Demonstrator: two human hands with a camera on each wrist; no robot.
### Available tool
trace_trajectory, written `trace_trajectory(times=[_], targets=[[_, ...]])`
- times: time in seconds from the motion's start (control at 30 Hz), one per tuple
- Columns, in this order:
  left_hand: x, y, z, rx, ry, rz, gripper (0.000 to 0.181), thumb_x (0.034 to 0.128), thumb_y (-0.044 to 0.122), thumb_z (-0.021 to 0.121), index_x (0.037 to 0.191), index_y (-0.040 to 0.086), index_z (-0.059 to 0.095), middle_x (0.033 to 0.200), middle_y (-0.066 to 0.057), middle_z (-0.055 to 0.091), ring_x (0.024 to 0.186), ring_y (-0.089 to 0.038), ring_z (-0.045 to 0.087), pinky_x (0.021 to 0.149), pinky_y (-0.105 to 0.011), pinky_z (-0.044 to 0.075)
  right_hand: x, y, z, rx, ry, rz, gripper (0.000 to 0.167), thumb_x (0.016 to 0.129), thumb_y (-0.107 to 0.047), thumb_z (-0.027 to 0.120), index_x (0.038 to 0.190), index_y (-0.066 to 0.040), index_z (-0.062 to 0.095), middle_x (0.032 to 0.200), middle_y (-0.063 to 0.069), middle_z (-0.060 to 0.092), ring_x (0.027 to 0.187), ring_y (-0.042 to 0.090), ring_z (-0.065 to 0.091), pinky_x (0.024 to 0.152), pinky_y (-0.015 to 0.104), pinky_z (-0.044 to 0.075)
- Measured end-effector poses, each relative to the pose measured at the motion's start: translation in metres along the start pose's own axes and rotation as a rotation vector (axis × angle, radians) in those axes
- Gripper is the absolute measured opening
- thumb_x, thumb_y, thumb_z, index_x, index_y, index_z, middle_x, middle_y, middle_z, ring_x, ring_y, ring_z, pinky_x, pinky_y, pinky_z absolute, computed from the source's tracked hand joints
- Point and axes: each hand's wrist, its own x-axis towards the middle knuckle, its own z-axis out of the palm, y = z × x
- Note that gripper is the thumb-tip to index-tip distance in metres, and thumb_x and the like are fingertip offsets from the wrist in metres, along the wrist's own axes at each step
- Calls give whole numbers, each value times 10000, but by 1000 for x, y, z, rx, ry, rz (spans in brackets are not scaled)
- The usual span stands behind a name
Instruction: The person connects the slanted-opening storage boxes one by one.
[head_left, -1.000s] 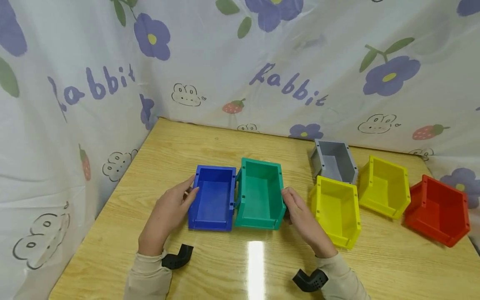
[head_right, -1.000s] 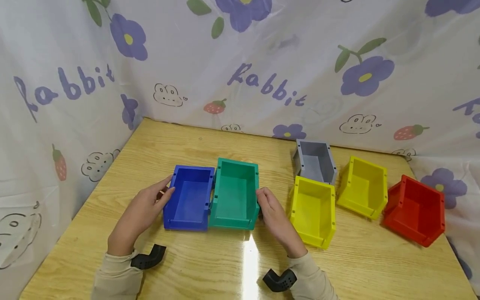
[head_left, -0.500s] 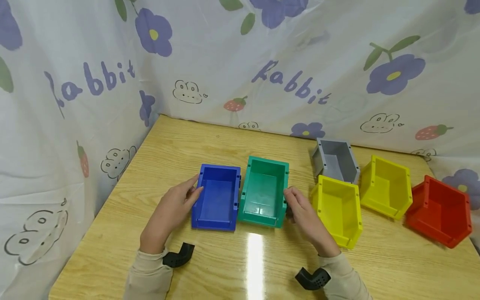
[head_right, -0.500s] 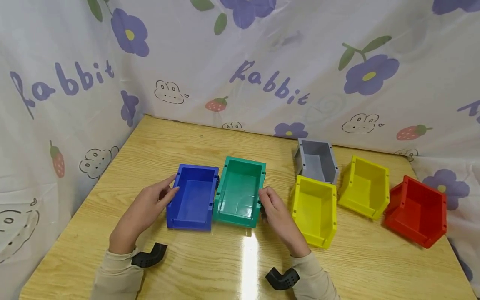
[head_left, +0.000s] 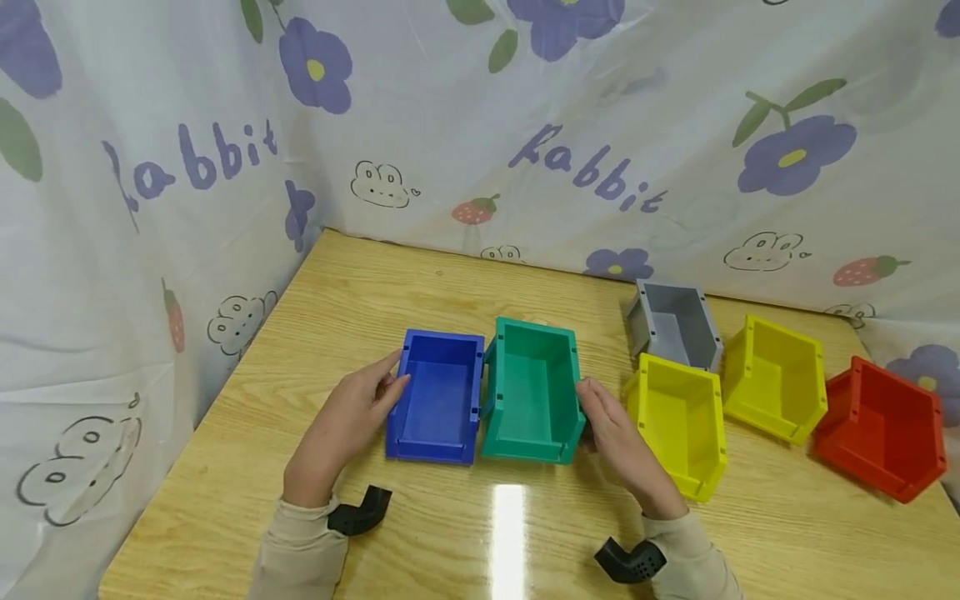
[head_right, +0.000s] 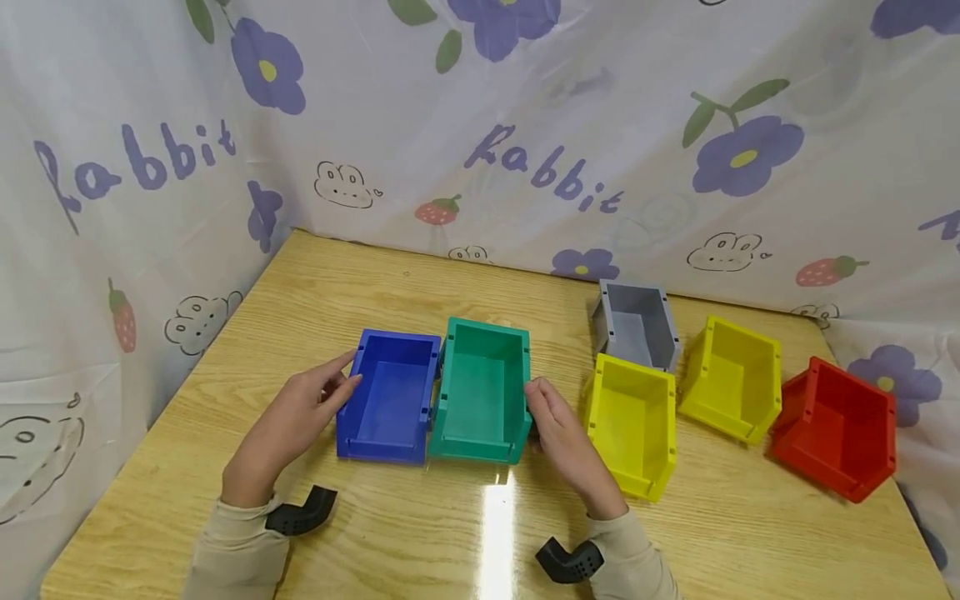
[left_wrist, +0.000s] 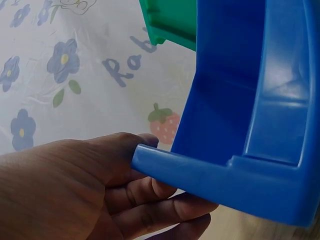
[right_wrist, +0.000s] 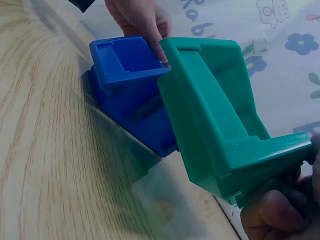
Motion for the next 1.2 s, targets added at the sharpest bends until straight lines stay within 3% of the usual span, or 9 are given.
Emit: trace_trajectory(times=[0.4, 0.67, 0.77, 1.0, 1.2], targets=[[5, 0, 5, -10, -33, 7, 495, 1092, 166, 554, 1533, -45, 473, 835, -19, 592, 715, -131, 489, 697, -289, 424, 4, 7, -2, 13, 30, 30, 480, 1151, -458, 274, 1094, -27, 478, 872, 77, 417, 714, 191, 461, 623, 263, 406], [4, 6, 11, -17, -18, 20, 484, 1078, 145, 581, 1509, -57, 501, 860, -36, 643, 768, -127, 551, 745, -323, 496, -2, 10, -9, -5, 10, 8, 459, 1156, -408, 317, 977, -17, 475, 750, 55, 380, 578, 124, 382, 542, 223, 356], [6, 10, 17, -36, -33, 35, 504, 1074, 151, 588, 1515, -69, 483, 878, -52, 664, 774, -114, 574, 745, -307, 523, -5, 6, -11, 1, 66, 50, 464, 1146, -418, 363, 911, -26, 448, 708, 34, 352, 546, 127, 362, 523, 226, 339], [13, 17, 27, -67, -51, 70, 517, 1065, 149, 606, 1509, -84, 479, 873, -63, 680, 776, -88, 619, 729, -282, 561, -8, -10, -18, -146, 246, 104, 477, 1123, -419, 455, 804, -64, 463, 664, 2, 349, 588, 168, 421, 562, 267, 361], [18, 20, 30, -61, -11, 79, 499, 1055, 143, 625, 1492, -70, 514, 848, -47, 687, 761, -79, 639, 730, -297, 577, -5, -15, -22, -107, 246, 105, 467, 1124, -396, 463, 789, -71, 451, 659, 3, 343, 569, 165, 407, 542, 265, 359]])
